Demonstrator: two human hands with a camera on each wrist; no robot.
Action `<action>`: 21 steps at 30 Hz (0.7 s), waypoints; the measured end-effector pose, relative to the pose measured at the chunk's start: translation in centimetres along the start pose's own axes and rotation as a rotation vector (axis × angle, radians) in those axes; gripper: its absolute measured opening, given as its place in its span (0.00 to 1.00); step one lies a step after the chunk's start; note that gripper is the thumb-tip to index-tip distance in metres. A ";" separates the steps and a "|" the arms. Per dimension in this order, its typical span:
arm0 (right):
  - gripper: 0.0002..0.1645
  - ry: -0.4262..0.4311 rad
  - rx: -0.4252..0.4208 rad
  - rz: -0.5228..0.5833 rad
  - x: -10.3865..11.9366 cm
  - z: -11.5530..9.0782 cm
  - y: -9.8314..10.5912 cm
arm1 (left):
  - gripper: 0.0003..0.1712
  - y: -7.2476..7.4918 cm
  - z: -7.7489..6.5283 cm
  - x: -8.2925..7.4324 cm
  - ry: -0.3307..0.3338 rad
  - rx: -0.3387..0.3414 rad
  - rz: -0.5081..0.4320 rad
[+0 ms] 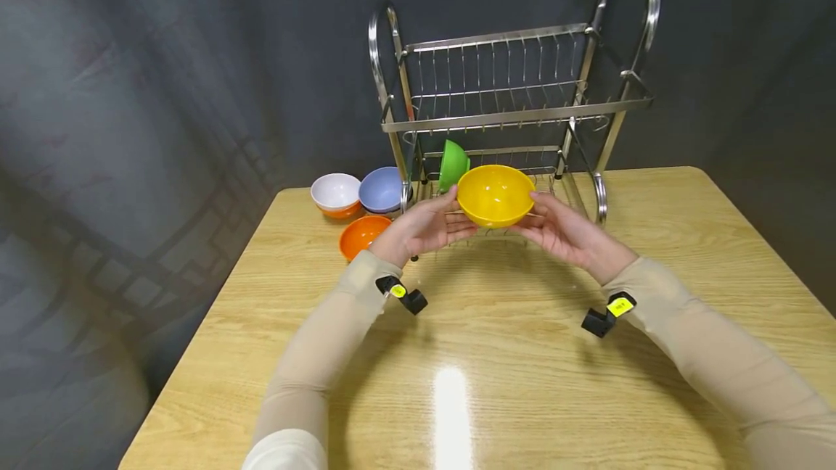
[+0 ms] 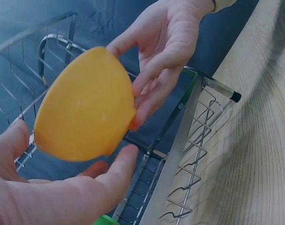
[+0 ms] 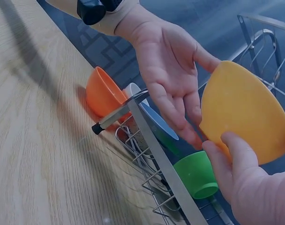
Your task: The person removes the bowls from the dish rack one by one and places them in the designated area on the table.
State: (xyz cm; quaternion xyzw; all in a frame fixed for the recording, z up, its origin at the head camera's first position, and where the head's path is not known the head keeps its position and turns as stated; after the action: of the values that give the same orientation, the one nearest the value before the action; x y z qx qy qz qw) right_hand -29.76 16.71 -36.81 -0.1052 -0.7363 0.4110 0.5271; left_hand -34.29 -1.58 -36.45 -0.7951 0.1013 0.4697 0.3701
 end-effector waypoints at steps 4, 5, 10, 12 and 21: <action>0.21 -0.012 0.005 -0.018 -0.2 0.1 0.0 | 0.32 0.4 0.2 0.2 0.014 0.020 -0.057; 0.21 -0.014 0.011 -0.016 -0.3 0.1 0.0 | 0.31 0.5 0.3 0.2 0.014 0.020 -0.063; 0.20 -0.023 0.022 -0.028 -0.3 0.0 -0.2 | 0.29 0.8 0.3 0.2 -0.003 0.025 -0.079; 0.24 -0.025 0.008 -0.093 -0.3 -0.1 -0.4 | 0.27 0.9 0.3 0.3 -0.012 0.028 -0.081; 0.40 0.013 0.271 -0.283 3.3 -3.8 -1.6 | 0.32 1.6 0.0 0.6 -0.016 0.025 -0.084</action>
State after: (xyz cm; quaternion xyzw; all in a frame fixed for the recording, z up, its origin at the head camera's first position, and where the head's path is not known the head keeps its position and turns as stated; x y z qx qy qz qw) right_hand -27.41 19.51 -32.97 0.0689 -0.6784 0.4273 0.5936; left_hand -34.80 -2.59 -37.75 -0.7901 0.0706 0.4589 0.4001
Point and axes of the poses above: each hand's wrist, its own z-axis towards the middle knuckle, its own y-axis out of the back of the hand, x = y × z, the point moved 6 cm from there along z, towards the middle knuckle, and after that the axes turned 1 degree about x, right-handed, at the moved point
